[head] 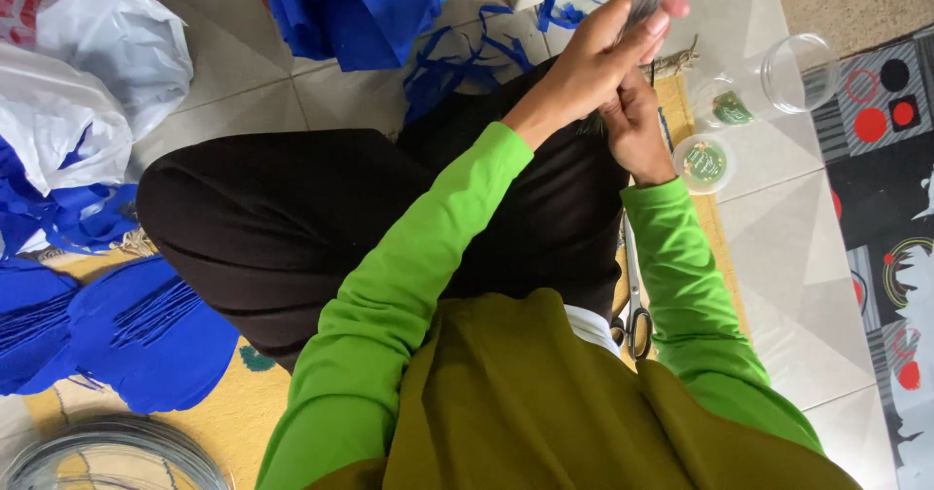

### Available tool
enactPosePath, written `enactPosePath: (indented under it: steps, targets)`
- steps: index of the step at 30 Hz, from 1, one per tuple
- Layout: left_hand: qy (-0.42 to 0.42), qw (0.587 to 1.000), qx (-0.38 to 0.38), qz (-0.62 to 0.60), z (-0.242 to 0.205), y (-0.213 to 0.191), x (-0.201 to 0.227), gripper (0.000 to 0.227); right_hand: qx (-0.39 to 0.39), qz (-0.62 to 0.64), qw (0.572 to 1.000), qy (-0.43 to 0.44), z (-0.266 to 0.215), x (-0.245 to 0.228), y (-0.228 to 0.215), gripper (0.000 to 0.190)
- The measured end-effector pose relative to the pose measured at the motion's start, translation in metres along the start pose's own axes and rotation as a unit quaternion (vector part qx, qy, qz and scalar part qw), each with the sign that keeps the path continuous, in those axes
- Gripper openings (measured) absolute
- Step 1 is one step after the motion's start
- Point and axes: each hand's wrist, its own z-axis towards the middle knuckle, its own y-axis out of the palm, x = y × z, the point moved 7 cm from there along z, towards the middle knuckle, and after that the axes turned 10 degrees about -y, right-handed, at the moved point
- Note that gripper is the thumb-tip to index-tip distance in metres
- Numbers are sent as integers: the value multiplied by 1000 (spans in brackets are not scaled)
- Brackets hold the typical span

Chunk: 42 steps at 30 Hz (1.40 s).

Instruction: Sorting and organizing thin metal wires and blue fabric petals on a workshop floor.

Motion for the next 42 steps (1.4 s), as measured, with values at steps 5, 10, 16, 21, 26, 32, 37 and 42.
enactPosePath:
  steps: [5, 10, 16, 21, 26, 32, 37, 42]
  targets:
    - [17, 995, 8, 100, -7, 10, 18, 20, 9, -61, 997, 42, -19, 13, -8, 19]
    - [7, 996, -22, 91, -9, 12, 9, 15, -10, -140, 989, 52, -26, 1, -6, 24]
    - [-31, 998, -35, 31, -15, 10, 7, 13, 62, -241, 966, 63, -36, -20, -3, 34]
    - [-76, 995, -31, -65, -18, 2, -16, 11, 169, -289, 941, 43, -48, -33, 2, 39]
    - [-10, 998, -23, -54, -19, -7, -34, 22, 170, -400, 901, -19, -54, -39, 22, 38]
    - [-44, 997, -2, -68, -29, -18, -66, 23, 129, -491, 860, -50, -59, -29, 34, 41]
    - [-93, 989, 8, -115, -41, -19, -97, 23, 112, -538, 834, -55, -59, -32, 36, 42]
    - [-134, 982, 9, -133, -47, -18, -106, 25, 107, -564, 817, -50, -64, -24, 34, 43]
